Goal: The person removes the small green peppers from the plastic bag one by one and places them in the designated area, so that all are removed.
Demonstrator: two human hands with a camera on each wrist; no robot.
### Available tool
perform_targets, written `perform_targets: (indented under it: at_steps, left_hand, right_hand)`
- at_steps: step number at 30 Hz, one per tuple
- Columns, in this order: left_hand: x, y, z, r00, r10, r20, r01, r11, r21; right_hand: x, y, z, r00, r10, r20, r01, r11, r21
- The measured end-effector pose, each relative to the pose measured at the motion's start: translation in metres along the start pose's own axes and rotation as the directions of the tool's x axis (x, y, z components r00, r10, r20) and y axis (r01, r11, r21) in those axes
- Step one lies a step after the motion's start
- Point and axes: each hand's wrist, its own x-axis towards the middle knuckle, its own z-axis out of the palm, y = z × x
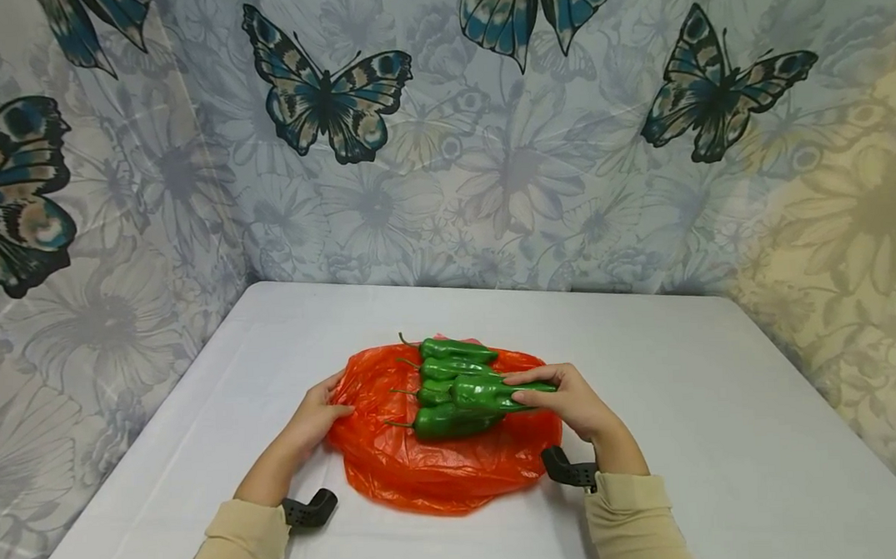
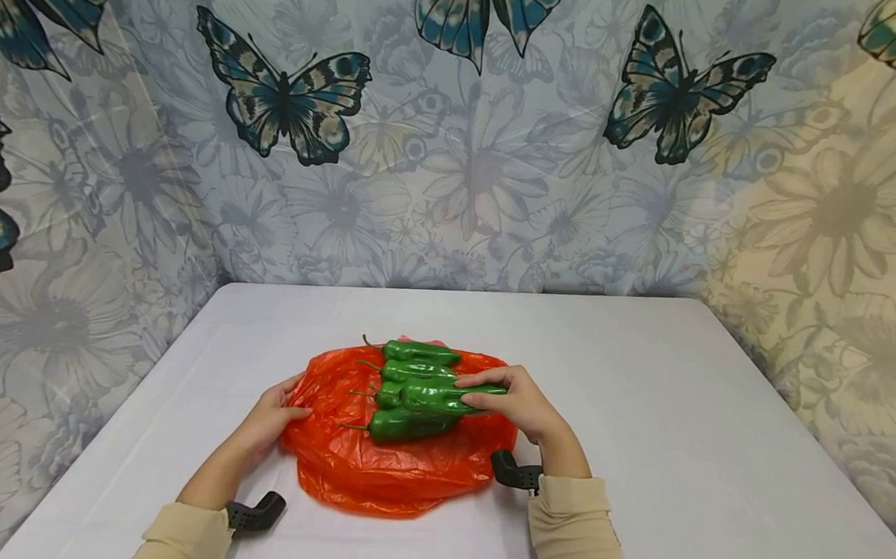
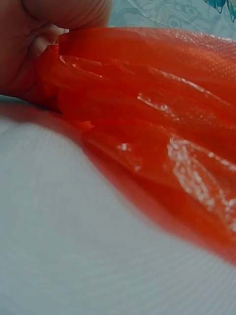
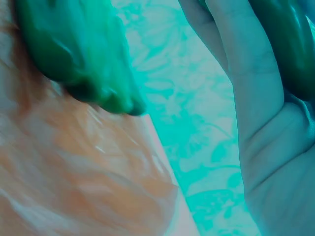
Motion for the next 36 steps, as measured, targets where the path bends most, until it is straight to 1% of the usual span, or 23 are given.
perform_targets:
  at_steps: [4,8,16,18,20,22,24,28,32,36]
  left_hand:
    - [-0.001,0.0,0.0,1.0,0.004,0.002,-0.004,1.0,-0.01]
    - [0.0,-0.002,0.0,1.0,0.004,0.004,-0.004,1.0,-0.009]
    - [0.002,-0.004,0.0,1.0,-0.002,-0.003,0.002,1.0,-0.011]
    - [0.002,-0.004,0.0,1.0,-0.001,-0.003,0.001,1.0,-0.009]
    - [0.001,-0.004,-0.001,1.0,0.005,-0.002,-0.005,1.0,-0.003]
    - [0.001,-0.004,-0.001,1.0,0.007,-0.001,-0.007,1.0,-0.002]
    - [0.001,-0.004,-0.002,1.0,0.007,-0.002,-0.007,1.0,-0.004]
    - [0.001,-0.004,-0.002,1.0,0.009,-0.004,-0.009,1.0,-0.009]
    - [0.002,-0.004,-0.002,1.0,0.009,-0.007,-0.009,1.0,-0.011]
    - [0.0,-0.005,-0.002,1.0,0.008,-0.003,-0.008,1.0,-0.013]
  right_hand:
    - [0.001,-0.005,-0.016,1.0,-0.005,-0.004,0.005,1.0,0.011]
    - [0.001,-0.011,-0.034,0.999,-0.032,0.007,0.032,0.999,-0.006]
    - [0.004,-0.036,-0.068,0.996,-0.088,0.021,0.089,0.995,-0.041]
    - [0.006,-0.042,-0.076,0.995,-0.096,0.022,0.096,0.995,-0.037]
    - [0.008,-0.045,-0.084,0.995,-0.096,0.021,0.097,0.995,-0.019]
    - [0.012,-0.045,-0.094,0.995,-0.098,0.018,0.098,0.995,0.023]
    - [0.016,-0.041,-0.104,0.994,-0.108,0.017,0.106,0.992,0.067]
    - [0.021,-0.031,-0.125,0.994,-0.11,0.017,0.107,0.987,0.123]
    - [0.026,-0.025,-0.143,0.993,-0.109,0.034,0.101,0.979,0.176]
    - [0.03,-0.024,-0.159,0.99,-0.12,0.072,0.1,0.967,0.235]
